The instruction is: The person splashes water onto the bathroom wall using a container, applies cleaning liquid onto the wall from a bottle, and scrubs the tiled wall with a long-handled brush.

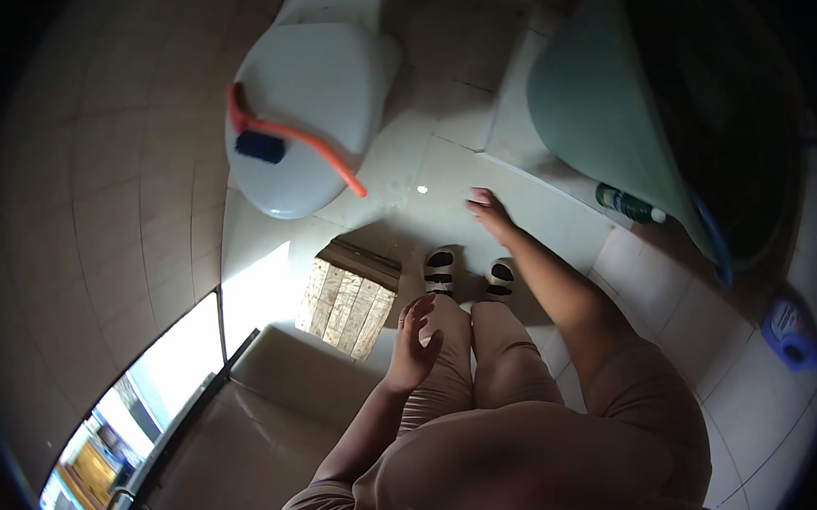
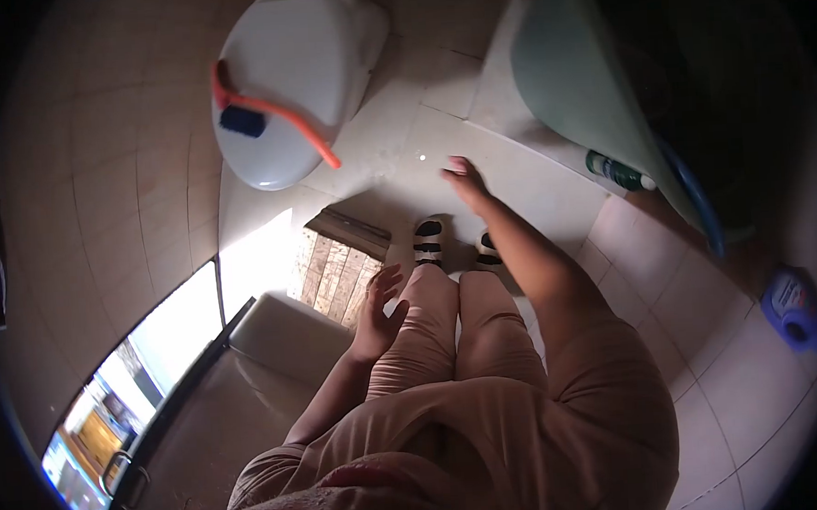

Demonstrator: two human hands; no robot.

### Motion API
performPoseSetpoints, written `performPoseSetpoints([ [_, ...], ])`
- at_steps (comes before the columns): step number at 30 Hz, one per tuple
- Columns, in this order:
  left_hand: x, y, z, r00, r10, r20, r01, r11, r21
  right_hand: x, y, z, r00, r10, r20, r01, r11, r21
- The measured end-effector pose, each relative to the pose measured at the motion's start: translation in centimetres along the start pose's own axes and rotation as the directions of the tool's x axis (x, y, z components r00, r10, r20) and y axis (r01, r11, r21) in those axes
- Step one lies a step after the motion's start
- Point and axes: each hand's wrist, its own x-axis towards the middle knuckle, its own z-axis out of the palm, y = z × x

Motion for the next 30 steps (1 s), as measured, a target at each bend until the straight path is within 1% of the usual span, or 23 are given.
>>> performPoseSetpoints([
  [1, -0.4, -0.2, -0.9, 1.0, -0.002, -0.027, 0.002, 1.0, -0.008, -0.1, -2.8, 3.7, 0.994, -0.011, 0.107, 0.003, 0.997, 0.071],
  [3, -1.3, -0.5, -2.6, 0.995, -0.03, -0.099, 0.027, 0.999, -0.027, 1.6, -6.1, 10.0, 0.972, -0.012, 0.235, -0.032, 0.983, 0.181],
  [4, -1.9, -0.6, -3.4, 0.992, -0.029, -0.123, 0.026, 0.999, -0.032, 1.9, -8.0, 12.5, 0.967, -0.016, 0.253, -0.027, 0.986, 0.166],
  [6, -3.2, -0.6, -5.1, 0.978, -0.11, -0.177, 0.094, 0.991, -0.097, 2.5, -11.8, 16.2, 0.945, 0.168, 0.28, -0.21, 0.97, 0.126],
  [7, -3.8, -0.2, -5.8, 0.975, -0.102, -0.196, 0.083, 0.991, -0.101, 2.6, -13.0, 17.1, 0.944, 0.157, 0.289, -0.197, 0.974, 0.112],
  [9, -4.9, 0.9, -7.3, 0.97, -0.101, -0.222, 0.078, 0.991, -0.112, 2.2, -15.6, 18.4, 0.93, 0.247, 0.27, -0.244, 0.969, -0.046],
  [10, -5.5, 1.2, -7.9, 0.967, -0.085, -0.239, 0.062, 0.993, -0.102, 1.4, -16.6, 19.1, 0.975, 0.159, 0.158, -0.159, 0.987, -0.013],
  [11, -6.0, 1.6, -8.3, 0.965, -0.064, -0.255, 0.039, 0.994, -0.104, 0.3, -17.7, 19.1, 0.978, 0.136, 0.16, -0.134, 0.991, -0.024],
  [13, -7.0, 2.4, -9.3, 0.961, -0.027, -0.274, 0.001, 0.995, -0.096, -2.2, -19.8, 17.9, 0.98, -0.031, 0.198, 0.03, 1.0, 0.009],
  [15, -7.6, 3.9, -10.4, 0.957, 0.033, -0.288, -0.063, 0.993, -0.097, -5.4, -20.8, 16.1, 0.984, -0.042, 0.175, 0.044, 0.999, -0.012],
  [17, -8.3, 6.0, -11.4, 0.953, 0.127, -0.277, -0.14, 0.99, -0.031, -9.7, -21.0, 13.4, 0.984, -0.059, 0.169, 0.049, 0.997, 0.063],
  [18, -8.6, 7.1, -12.2, 0.952, 0.164, -0.259, -0.176, 0.984, -0.021, -12.4, -21.0, 12.0, 0.985, -0.086, 0.151, 0.077, 0.995, 0.066],
  [19, -8.4, 7.0, -12.6, 0.949, 0.209, -0.235, -0.228, 0.972, -0.059, -15.2, -20.9, 10.4, 0.986, -0.113, 0.119, 0.103, 0.991, 0.083],
  [21, -8.4, 7.0, -13.8, 0.94, 0.311, -0.14, -0.296, 0.948, 0.115, -21.1, -19.7, 7.3, 0.987, -0.141, 0.073, 0.13, 0.981, 0.141],
  [22, -8.6, 7.9, -14.6, 0.927, 0.367, -0.076, -0.344, 0.913, 0.221, -23.8, -18.4, 5.7, 0.984, -0.174, 0.022, 0.169, 0.975, 0.146],
  [23, -8.4, 8.5, -15.1, 0.925, 0.378, -0.039, -0.364, 0.911, 0.194, -26.3, -17.0, 4.2, 0.978, -0.207, -0.032, 0.209, 0.967, 0.148],
  [25, -7.3, 8.7, -15.9, 0.889, 0.446, 0.106, -0.455, 0.83, 0.323, -31.7, -14.2, 1.3, 0.973, -0.202, -0.108, 0.22, 0.953, 0.208],
  [27, -7.3, 11.0, -15.8, 0.913, 0.355, 0.202, -0.407, 0.836, 0.368, -35.4, -9.9, -0.9, 0.961, -0.086, -0.262, 0.149, 0.961, 0.232],
  [28, -7.0, 11.3, -15.6, 0.878, 0.402, 0.26, -0.478, 0.761, 0.438, -37.0, -7.2, -1.8, 0.923, -0.171, -0.344, 0.221, 0.969, 0.112],
  [29, -6.7, 11.8, -15.4, 0.85, 0.429, 0.306, -0.526, 0.729, 0.438, -38.3, -4.2, -2.6, 0.874, -0.251, -0.416, 0.27, 0.963, -0.014],
  [30, -6.4, 12.2, -14.8, 0.825, 0.451, 0.341, -0.564, 0.702, 0.435, -39.2, -0.6, -3.0, 0.858, -0.182, -0.481, 0.253, 0.963, 0.087],
])
